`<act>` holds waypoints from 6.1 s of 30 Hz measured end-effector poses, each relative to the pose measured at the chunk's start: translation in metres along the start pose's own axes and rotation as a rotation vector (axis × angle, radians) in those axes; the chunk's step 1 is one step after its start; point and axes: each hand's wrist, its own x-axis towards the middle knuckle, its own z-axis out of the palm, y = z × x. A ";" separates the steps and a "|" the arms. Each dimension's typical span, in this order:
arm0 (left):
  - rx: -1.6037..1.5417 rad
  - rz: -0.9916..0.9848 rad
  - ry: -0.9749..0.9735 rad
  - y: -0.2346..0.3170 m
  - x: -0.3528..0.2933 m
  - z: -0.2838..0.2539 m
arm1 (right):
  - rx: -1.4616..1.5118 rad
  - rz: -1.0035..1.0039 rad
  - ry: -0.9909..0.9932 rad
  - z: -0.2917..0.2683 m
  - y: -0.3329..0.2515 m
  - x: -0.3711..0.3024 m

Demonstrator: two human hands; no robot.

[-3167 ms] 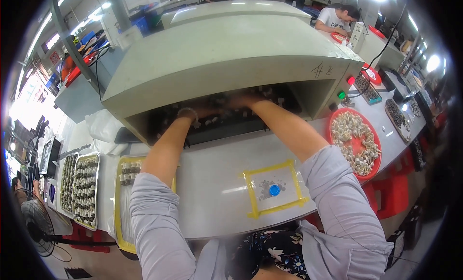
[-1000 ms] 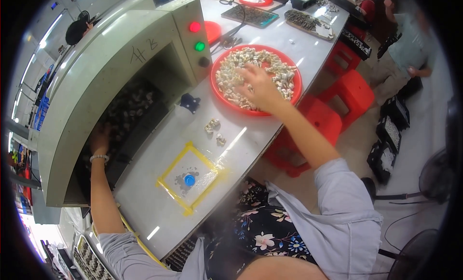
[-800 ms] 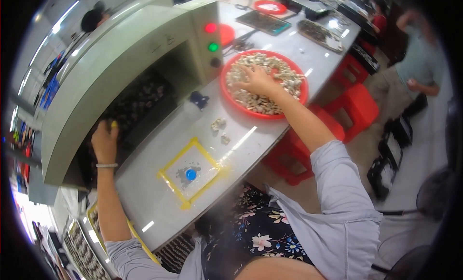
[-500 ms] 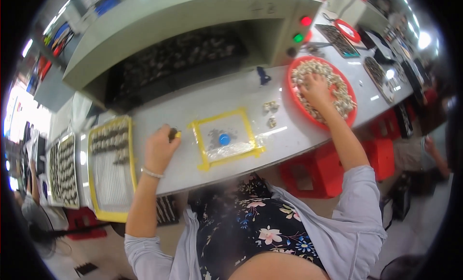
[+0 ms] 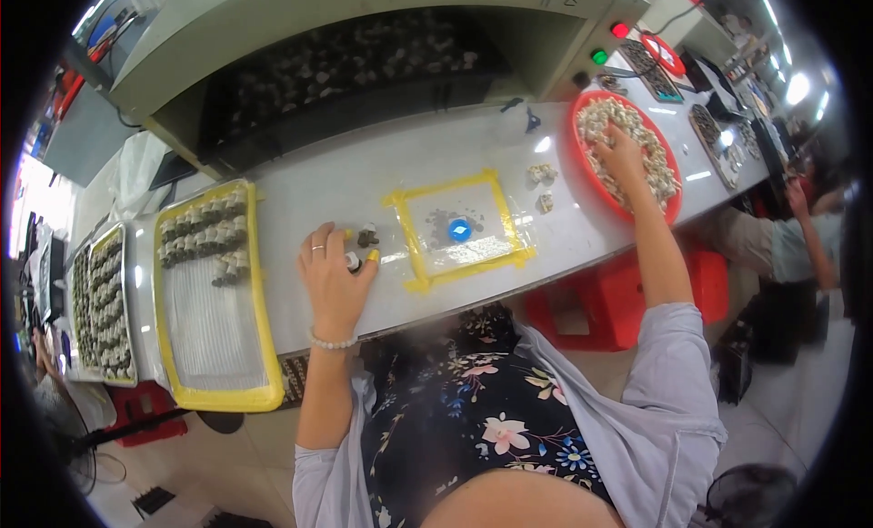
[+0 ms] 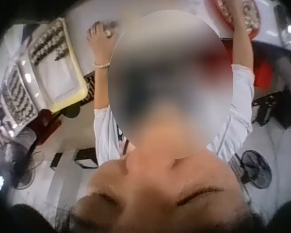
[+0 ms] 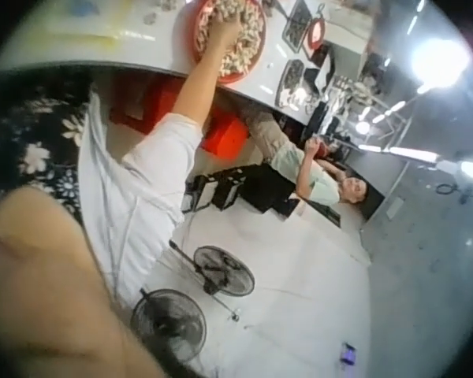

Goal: The person assembles plastic components by hand, attaching white assembly pieces to black bases and organizing the completed components on a yellow tray.

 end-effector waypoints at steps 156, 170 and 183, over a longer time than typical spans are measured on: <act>-0.641 0.007 -0.052 0.032 -0.042 0.008 | 0.308 -0.832 -0.532 -0.011 -0.274 -0.163; -0.739 -0.066 -0.060 0.018 -0.044 -0.048 | 0.070 -0.390 -0.190 -0.012 -0.105 -0.107; 0.231 -0.480 0.043 -0.168 -0.012 -0.137 | 0.238 -0.324 -0.186 -0.001 -0.124 -0.116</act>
